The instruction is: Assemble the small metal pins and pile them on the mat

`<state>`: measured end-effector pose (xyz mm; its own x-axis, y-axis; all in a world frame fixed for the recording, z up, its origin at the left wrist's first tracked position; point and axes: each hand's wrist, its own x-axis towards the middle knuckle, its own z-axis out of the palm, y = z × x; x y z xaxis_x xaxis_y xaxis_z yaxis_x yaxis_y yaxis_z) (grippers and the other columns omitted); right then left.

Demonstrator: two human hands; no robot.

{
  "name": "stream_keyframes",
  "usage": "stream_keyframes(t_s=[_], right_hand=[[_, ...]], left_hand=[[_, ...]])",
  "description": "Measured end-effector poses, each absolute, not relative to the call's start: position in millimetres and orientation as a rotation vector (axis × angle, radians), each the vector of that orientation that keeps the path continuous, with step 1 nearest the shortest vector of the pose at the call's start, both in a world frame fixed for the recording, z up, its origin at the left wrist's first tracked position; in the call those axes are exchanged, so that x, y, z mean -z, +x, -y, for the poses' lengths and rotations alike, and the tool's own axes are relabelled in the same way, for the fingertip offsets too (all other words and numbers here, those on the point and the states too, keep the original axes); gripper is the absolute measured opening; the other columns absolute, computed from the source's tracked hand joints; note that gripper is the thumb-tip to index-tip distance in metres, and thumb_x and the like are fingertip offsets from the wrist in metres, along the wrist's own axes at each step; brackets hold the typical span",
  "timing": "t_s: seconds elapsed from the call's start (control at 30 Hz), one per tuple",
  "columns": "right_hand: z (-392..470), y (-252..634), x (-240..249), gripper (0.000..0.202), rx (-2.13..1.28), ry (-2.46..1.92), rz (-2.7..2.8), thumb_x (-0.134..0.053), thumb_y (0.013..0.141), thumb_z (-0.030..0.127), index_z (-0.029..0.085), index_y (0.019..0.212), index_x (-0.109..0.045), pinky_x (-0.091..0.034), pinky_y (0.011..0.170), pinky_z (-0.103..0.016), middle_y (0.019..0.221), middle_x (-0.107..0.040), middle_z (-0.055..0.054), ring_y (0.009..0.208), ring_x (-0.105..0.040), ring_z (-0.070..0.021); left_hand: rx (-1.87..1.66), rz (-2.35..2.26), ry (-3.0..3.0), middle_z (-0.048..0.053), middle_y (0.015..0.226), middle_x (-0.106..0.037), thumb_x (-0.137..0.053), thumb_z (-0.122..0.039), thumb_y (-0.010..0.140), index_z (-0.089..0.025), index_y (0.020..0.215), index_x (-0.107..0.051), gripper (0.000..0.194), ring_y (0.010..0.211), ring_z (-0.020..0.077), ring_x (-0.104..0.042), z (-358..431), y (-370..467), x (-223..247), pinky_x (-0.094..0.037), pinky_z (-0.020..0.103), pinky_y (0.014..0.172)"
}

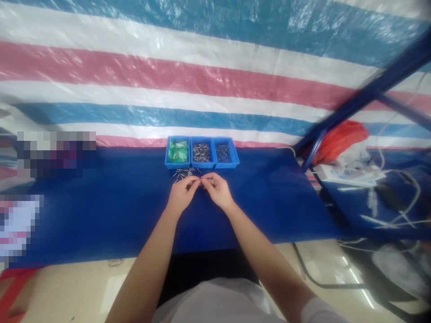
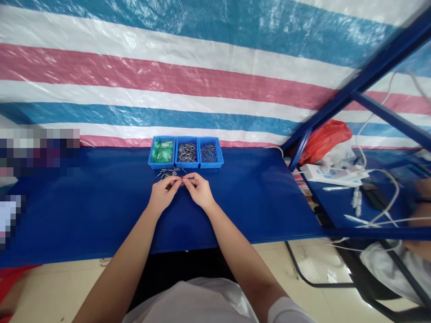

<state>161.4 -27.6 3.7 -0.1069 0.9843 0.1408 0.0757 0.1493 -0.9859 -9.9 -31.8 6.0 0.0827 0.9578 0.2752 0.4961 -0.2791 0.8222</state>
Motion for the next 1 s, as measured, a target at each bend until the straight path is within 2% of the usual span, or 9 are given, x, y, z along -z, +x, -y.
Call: stream_keyframes(t_s=[0.1, 0.2, 0.27, 0.4, 0.57, 0.7, 0.87, 1.0], right_hand=[[27.4, 161.2, -5.8, 0.032, -1.116, -1.09, 1.387, -0.071, 0.087, 0.052, 0.022, 0.098, -0.069, -0.06, 0.082, -0.036, 0.088, -0.079, -0.006, 0.084, -0.076, -0.0217], [27.6, 162.5, -8.1, 0.029, -1.046, -1.117, 1.42, -0.071, 0.087, 0.05, 0.021, 0.092, -0.073, -0.06, 0.08, -0.035, 0.089, -0.079, -0.006, 0.082, -0.075, -0.0212], [27.9, 163.7, -9.1, 0.03, -1.018, -1.148, 1.444, -0.069, 0.089, 0.05, 0.021, 0.088, -0.074, -0.059, 0.077, -0.033, 0.086, -0.078, -0.006, 0.079, -0.074, -0.0205], [27.9, 165.5, -8.8, 0.035, -1.006, -1.189, 1.503, -0.064, 0.092, 0.052, 0.021, 0.081, -0.074, -0.056, 0.073, -0.031, 0.076, -0.076, -0.003, 0.072, -0.071, -0.0184], [26.9, 165.5, -7.7, 0.043, -0.99, -1.215, 1.509, -0.058, 0.095, 0.056, 0.022, 0.073, -0.071, -0.054, 0.069, -0.03, 0.065, -0.07, -0.001, 0.063, -0.067, -0.0166], [27.7, 163.7, -10.1, 0.042, -1.011, -1.211, 1.476, -0.06, 0.093, 0.058, 0.021, 0.077, -0.071, -0.055, 0.067, -0.03, 0.07, -0.072, -0.003, 0.066, -0.068, -0.0176], [30.3, 160.7, -12.1, 0.028, -0.974, -1.149, 1.469, -0.07, 0.088, 0.048, 0.022, 0.097, -0.074, -0.058, 0.074, -0.033, 0.088, -0.077, -0.006, 0.077, -0.072, -0.02], [30.7, 161.0, -12.6, 0.021, -0.943, -1.135, 1.5, -0.068, 0.09, 0.042, 0.022, 0.094, -0.072, -0.058, 0.075, -0.033, 0.09, -0.076, -0.006, 0.079, -0.072, -0.0201]], left_hand=[[-1.103, -1.453, 1.785, 0.0, 0.075, -0.072, -0.055, -0.045, 0.097, -0.022, 0.1, -0.073, 0.03, 0.065, 0.0129, -0.065, 31.9, -10.7, -7.7, -0.05, 0.025, 0.068], [-1.067, -1.46, 1.792, -0.001, 0.069, -0.069, -0.052, -0.047, 0.098, -0.022, 0.091, -0.071, 0.032, 0.062, 0.0125, -0.063, 32.3, -11.0, -8.9, -0.049, 0.025, 0.066], [-1.064, -1.451, 1.778, -0.001, 0.069, -0.068, -0.053, -0.048, 0.097, -0.021, 0.089, -0.071, 0.033, 0.062, 0.0124, -0.063, 32.7, -10.8, -9.1, -0.049, 0.025, 0.066], [-1.104, -1.431, 1.719, 0.0, 0.073, -0.071, -0.061, -0.047, 0.093, -0.022, 0.102, -0.072, 0.029, 0.066, 0.0135, -0.066, 33.4, -10.2, -8.0, -0.051, 0.026, 0.068], [-1.115, -1.396, 1.742, 0.0, 0.071, -0.071, -0.061, -0.046, 0.093, -0.021, 0.098, -0.073, 0.028, 0.062, 0.0127, -0.064, 33.2, -10.0, -6.9, -0.051, 0.026, 0.065], [-1.119, -1.38, 1.748, 0.0, 0.069, -0.07, -0.06, -0.044, 0.094, -0.022, 0.1, -0.072, 0.026, 0.061, 0.0126, -0.065, 32.5, -10.4, -6.8, -0.052, 0.025, 0.064], [-1.098, -1.393, 1.753, -0.001, 0.068, -0.067, -0.054, -0.044, 0.097, -0.021, 0.096, -0.071, 0.028, 0.06, 0.0117, -0.063, 32.0, -11.6, -7.4, -0.051, 0.025, 0.064], [-1.066, -1.412, 1.788, -0.001, 0.068, -0.068, -0.054, -0.045, 0.097, -0.02, 0.093, -0.071, 0.03, 0.06, 0.0114, -0.063, 32.2, -11.7, -8.5, -0.049, 0.024, 0.064]])
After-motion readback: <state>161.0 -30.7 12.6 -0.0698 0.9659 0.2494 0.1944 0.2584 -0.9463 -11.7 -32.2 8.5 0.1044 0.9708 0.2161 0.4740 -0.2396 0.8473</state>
